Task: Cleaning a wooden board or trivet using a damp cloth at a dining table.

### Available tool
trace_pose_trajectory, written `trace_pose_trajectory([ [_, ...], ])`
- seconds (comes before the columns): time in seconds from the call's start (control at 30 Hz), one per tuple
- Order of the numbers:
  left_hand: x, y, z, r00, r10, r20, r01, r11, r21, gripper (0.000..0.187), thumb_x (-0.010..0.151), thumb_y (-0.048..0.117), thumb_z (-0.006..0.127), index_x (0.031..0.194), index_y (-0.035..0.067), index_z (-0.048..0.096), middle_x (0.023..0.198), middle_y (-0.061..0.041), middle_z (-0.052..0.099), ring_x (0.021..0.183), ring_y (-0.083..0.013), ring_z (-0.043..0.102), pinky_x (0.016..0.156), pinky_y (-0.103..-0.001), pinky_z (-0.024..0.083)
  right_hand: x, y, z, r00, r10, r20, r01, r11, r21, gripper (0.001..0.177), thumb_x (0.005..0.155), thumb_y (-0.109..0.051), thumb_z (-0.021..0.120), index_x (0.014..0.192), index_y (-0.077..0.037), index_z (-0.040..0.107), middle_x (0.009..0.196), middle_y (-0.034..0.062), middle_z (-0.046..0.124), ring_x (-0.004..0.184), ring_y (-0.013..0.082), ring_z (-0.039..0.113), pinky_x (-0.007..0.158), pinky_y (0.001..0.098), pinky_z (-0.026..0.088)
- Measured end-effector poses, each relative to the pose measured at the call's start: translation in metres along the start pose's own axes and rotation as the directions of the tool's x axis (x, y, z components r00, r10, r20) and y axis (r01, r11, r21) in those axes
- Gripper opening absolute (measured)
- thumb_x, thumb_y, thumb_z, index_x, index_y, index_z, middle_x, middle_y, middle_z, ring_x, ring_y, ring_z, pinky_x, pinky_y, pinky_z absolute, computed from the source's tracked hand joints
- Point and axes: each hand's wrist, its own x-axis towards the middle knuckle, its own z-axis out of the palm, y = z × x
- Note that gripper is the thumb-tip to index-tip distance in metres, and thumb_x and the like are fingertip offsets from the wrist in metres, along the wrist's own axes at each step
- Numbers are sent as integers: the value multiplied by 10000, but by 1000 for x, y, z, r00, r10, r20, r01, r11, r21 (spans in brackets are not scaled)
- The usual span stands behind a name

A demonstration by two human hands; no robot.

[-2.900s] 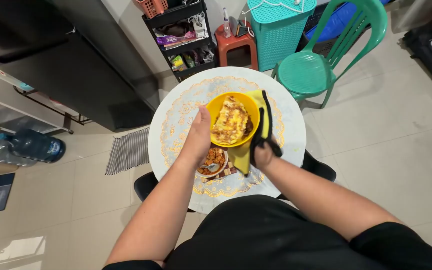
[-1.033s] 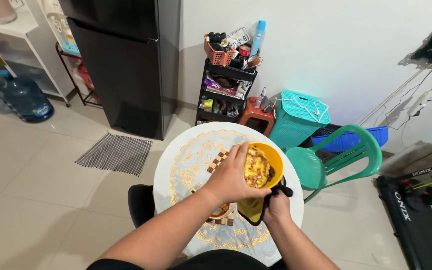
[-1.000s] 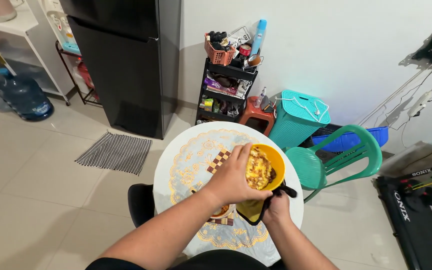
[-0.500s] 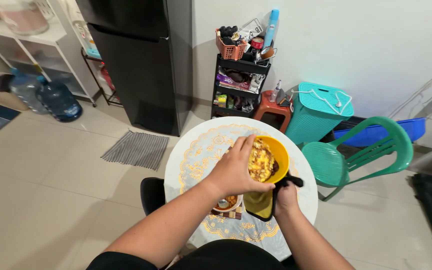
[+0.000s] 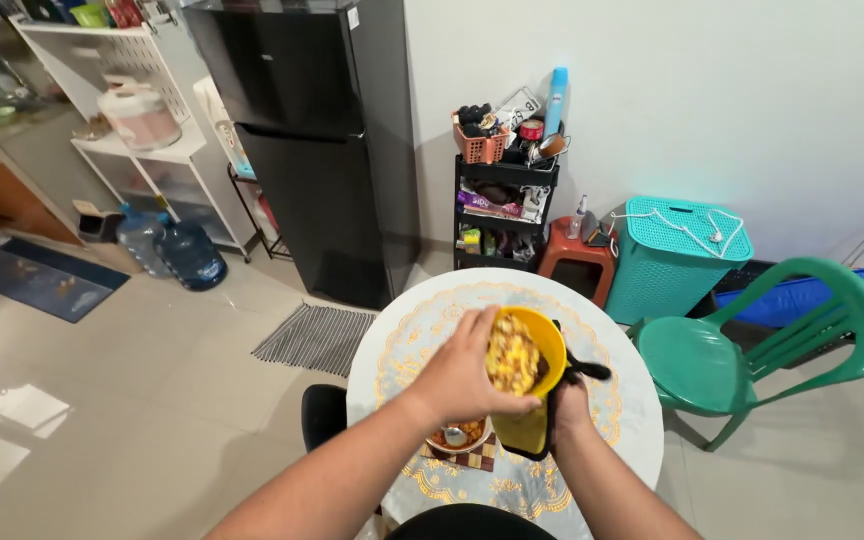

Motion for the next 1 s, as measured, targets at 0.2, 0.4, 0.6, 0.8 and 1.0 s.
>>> trace_pose_trajectory([
  [0.2, 1, -14, 8, 994, -38, -107, 32, 998, -56, 1299, 558, 522, 933, 1544, -30, 293, 1457, -187, 436, 1335, -341, 522, 1108, -400, 457, -6, 10, -13, 997, 73, -24, -76, 958, -278, 413, 1023, -332, 529, 1335, -71, 598, 1169, 172, 691, 942, 344, 686, 810, 528, 559],
  [0.4, 5, -14, -7, 984, 15, -180, -35, 994, -108, 1260, 578, 492, 931, 1528, -54, 309, 1441, -187, 450, 1350, -340, 511, 1108, -402, 456, -55, -8, 56, 995, 62, 78, -64, 998, 24, 501, 1061, -417, 436, 1412, -76, 544, 1309, 142, 652, 1131, 294, 670, 966, 474, 549],
  [0.6, 3, -10, -9, 989, 61, -132, -77, 990, -119, 1267, 572, 475, 951, 1522, -60, 306, 1425, -203, 442, 1329, -355, 508, 1102, -409, 449, -46, 8, 29, 999, -9, -31, 7, 996, -85, 429, 1026, -286, 422, 1401, -113, 541, 1360, 148, 621, 1150, 338, 650, 972, 531, 537],
  [0.8, 19, -29, -21, 943, 177, -283, -242, 946, -216, 1101, 625, 451, 943, 1448, -93, 453, 1367, -224, 557, 1301, -348, 560, 1127, -402, 457, -77, -1, 58, 972, -231, -42, 217, 952, -217, 370, 1037, -211, 607, 1360, -34, 588, 1234, 122, 653, 1053, 238, 657, 888, 404, 552],
  [1.0, 24, -12, -33, 972, 229, -42, -233, 951, -205, 1091, 639, 458, 948, 1417, -129, 458, 1337, -241, 561, 1269, -353, 568, 1084, -421, 443, -91, -13, 80, 785, -618, -33, 613, 784, -101, 397, 1080, -235, 610, 1358, 45, 562, 1268, 103, 672, 1124, 194, 653, 976, 354, 528],
])
